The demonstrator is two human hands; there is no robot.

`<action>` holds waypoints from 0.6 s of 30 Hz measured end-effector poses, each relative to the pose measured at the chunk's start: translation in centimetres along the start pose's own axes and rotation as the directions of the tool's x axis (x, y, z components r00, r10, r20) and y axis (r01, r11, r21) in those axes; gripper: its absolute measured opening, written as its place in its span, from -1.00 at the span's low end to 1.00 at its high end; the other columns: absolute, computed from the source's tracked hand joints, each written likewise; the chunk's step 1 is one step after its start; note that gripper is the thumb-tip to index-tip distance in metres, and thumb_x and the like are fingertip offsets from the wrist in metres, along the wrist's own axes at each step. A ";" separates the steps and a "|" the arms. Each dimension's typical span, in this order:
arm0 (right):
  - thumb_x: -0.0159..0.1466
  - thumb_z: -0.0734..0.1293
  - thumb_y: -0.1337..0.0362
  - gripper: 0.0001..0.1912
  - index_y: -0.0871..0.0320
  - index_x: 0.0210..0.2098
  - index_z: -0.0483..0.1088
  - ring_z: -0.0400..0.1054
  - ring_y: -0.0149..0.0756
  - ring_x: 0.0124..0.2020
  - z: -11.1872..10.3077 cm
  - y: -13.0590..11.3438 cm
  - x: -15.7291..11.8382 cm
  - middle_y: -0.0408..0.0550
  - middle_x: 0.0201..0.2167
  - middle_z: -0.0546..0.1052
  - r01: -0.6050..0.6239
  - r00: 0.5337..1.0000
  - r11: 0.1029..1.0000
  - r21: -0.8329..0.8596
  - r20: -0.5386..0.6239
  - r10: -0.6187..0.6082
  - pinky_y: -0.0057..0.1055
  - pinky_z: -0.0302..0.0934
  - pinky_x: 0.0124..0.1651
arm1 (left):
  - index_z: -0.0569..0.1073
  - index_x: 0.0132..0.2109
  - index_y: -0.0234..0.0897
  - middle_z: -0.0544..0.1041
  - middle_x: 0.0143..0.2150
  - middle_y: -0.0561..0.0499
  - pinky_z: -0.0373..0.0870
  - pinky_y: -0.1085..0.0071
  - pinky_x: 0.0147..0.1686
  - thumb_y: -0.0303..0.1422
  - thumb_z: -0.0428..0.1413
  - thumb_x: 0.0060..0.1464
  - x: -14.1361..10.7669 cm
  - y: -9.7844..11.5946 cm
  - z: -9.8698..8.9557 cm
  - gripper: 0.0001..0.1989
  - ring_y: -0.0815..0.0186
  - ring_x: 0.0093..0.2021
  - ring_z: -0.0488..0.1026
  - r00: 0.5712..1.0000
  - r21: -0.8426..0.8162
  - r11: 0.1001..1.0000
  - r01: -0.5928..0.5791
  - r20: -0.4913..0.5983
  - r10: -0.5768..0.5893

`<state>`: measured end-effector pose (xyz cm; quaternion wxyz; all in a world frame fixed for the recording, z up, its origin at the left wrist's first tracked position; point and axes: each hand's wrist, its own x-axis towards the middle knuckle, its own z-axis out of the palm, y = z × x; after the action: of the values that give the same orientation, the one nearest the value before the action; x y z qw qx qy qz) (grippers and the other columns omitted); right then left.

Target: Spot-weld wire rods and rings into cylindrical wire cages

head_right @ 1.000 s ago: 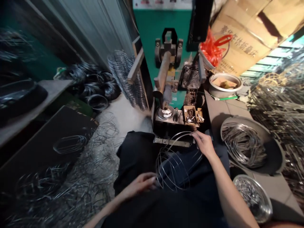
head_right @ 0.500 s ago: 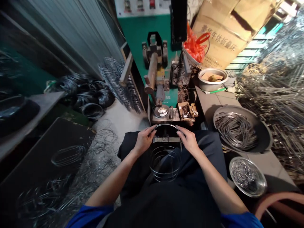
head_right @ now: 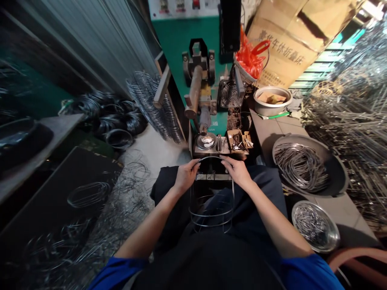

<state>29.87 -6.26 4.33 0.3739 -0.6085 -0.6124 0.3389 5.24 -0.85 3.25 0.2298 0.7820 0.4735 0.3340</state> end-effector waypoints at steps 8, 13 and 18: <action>0.44 0.25 0.14 -0.61 0.03 0.21 0.46 0.57 -0.11 -0.17 0.8 1.8 1.7 0.03 -0.17 0.65 0.067 0.995 0.884 -0.462 -0.030 -0.091 -0.34 0.43 -0.13 | 0.56 0.06 -0.31 0.66 -0.11 -0.17 0.54 0.25 -0.04 -0.45 0.07 0.30 0.7 -1.0 1.0 -0.74 0.16 -0.14 0.63 0.997 0.062 0.995 -0.075 -0.006 0.076; 0.45 0.25 0.17 -0.63 0.04 0.18 0.48 0.54 -0.08 -0.05 0.3 0.9 3.4 0.05 -0.12 0.64 0.104 0.992 0.837 -0.537 -0.005 -0.126 -0.27 0.40 0.02 | 0.57 0.03 -0.33 0.66 -0.11 -0.18 0.53 0.23 -0.04 -0.45 0.06 0.30 2.2 -1.2 0.6 -0.75 0.15 -0.13 0.62 0.995 0.048 0.994 -0.094 -0.017 0.095; 0.45 0.22 0.18 -0.64 0.09 0.14 0.51 0.56 -0.17 -0.33 -0.5 -1.0 5.6 0.05 -0.21 0.65 0.109 0.993 0.862 -0.496 0.011 -0.119 -0.36 0.42 -0.18 | 0.58 -0.02 -0.27 0.67 -0.16 -0.10 0.52 0.34 -0.09 -0.47 0.07 0.29 4.5 -1.1 -0.9 -0.78 0.22 -0.18 0.62 0.993 0.042 0.993 -0.112 -0.043 0.113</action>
<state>29.89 -0.71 5.69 0.2310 -0.6499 -0.7100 0.1419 5.39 3.68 4.42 0.1842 0.8041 0.4403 0.3544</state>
